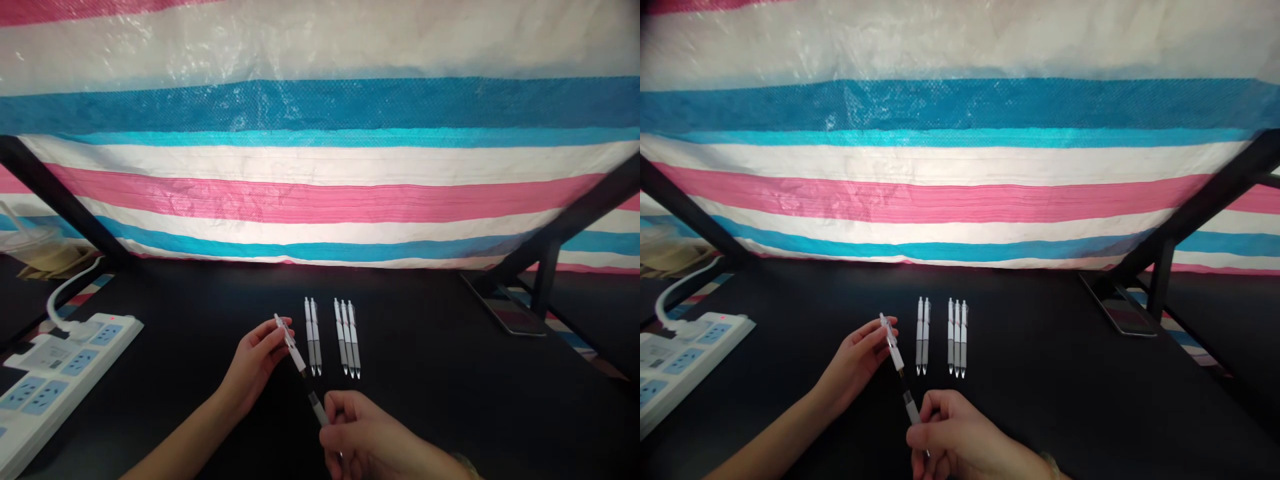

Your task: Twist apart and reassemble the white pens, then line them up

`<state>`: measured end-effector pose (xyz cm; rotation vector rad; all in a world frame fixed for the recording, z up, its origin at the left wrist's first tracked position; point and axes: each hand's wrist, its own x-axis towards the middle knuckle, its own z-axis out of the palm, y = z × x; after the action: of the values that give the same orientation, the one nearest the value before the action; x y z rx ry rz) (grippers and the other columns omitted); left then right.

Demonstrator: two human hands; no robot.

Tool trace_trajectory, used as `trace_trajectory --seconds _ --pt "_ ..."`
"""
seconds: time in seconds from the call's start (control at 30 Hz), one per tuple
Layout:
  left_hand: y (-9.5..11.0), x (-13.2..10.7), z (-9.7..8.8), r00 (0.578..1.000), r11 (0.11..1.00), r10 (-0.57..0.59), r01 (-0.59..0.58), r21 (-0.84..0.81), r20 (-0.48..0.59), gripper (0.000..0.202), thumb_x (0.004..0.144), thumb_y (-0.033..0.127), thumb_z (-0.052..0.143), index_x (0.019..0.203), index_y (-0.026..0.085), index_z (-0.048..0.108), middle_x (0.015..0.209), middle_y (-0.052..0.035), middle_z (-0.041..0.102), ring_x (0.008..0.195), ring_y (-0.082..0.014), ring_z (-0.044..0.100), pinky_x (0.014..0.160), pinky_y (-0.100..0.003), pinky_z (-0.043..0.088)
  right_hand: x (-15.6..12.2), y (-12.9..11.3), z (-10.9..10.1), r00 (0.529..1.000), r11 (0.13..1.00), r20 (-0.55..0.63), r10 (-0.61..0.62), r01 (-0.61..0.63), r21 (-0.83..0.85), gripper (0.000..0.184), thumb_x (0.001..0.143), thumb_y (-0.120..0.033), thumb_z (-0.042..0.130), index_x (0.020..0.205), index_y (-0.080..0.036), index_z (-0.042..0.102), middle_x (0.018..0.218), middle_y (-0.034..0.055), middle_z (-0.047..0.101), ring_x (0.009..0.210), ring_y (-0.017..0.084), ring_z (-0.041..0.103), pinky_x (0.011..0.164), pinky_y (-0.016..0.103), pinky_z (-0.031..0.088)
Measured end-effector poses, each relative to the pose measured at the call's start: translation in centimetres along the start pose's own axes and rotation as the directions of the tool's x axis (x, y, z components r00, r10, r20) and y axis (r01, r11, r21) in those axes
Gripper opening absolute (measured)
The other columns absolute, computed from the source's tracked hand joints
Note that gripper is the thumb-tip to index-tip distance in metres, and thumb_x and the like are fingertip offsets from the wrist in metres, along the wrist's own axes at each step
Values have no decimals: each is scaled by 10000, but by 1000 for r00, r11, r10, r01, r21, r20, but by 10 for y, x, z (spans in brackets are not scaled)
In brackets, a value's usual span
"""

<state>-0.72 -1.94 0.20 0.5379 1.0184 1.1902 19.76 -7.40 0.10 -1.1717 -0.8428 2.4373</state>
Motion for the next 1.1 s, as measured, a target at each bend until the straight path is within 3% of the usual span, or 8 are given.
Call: trace_trajectory --seconds 0.2,0.43,0.67,0.83,1.1 --pt "1 2 -2 997 998 48 -50 -46 -53 248 773 236 782 994 126 757 824 -63 735 742 -128 648 702 -197 553 -1 -2 1 1000 1000 -2 8 -8 16 353 633 -289 723 822 -216 434 505 -5 669 363 81 545 356 138 326" --pt "4 6 -2 990 993 33 -49 -111 -138 161 837 115 670 972 109 758 811 -76 734 727 -129 668 677 -192 571 -1 0 1 1000 1000 14 2 -2 12 351 643 -292 721 825 -214 431 507 -17 673 371 78 552 374 137 335" --pt "4 8 -4 985 991 19 -41 -128 -172 157 842 105 656 962 106 757 799 -69 729 678 -115 658 646 -191 571 -2 -2 2 1000 1000 4 -17 17 18 357 640 -294 715 824 -220 418 497 -21 664 355 82 544 364 141 324" --pt "1 4 -2 996 995 3 -12 -94 -93 195 778 184 757 964 123 756 808 -63 729 712 -125 654 665 -200 557 -2 -1 1 999 999 10 -31 31 32 367 643 -316 721 821 -224 413 501 -6 669 351 91 550 345 143 324" --pt "-6 -11 9 990 991 -32 14 135 136 218 717 270 826 880 152 740 769 -42 705 708 -132 630 668 -219 513 -1 -1 2 999 999 -14 -42 42 -12 380 653 -332 708 842 -231 394 501 -35 656 346 82 531 344 151 293"
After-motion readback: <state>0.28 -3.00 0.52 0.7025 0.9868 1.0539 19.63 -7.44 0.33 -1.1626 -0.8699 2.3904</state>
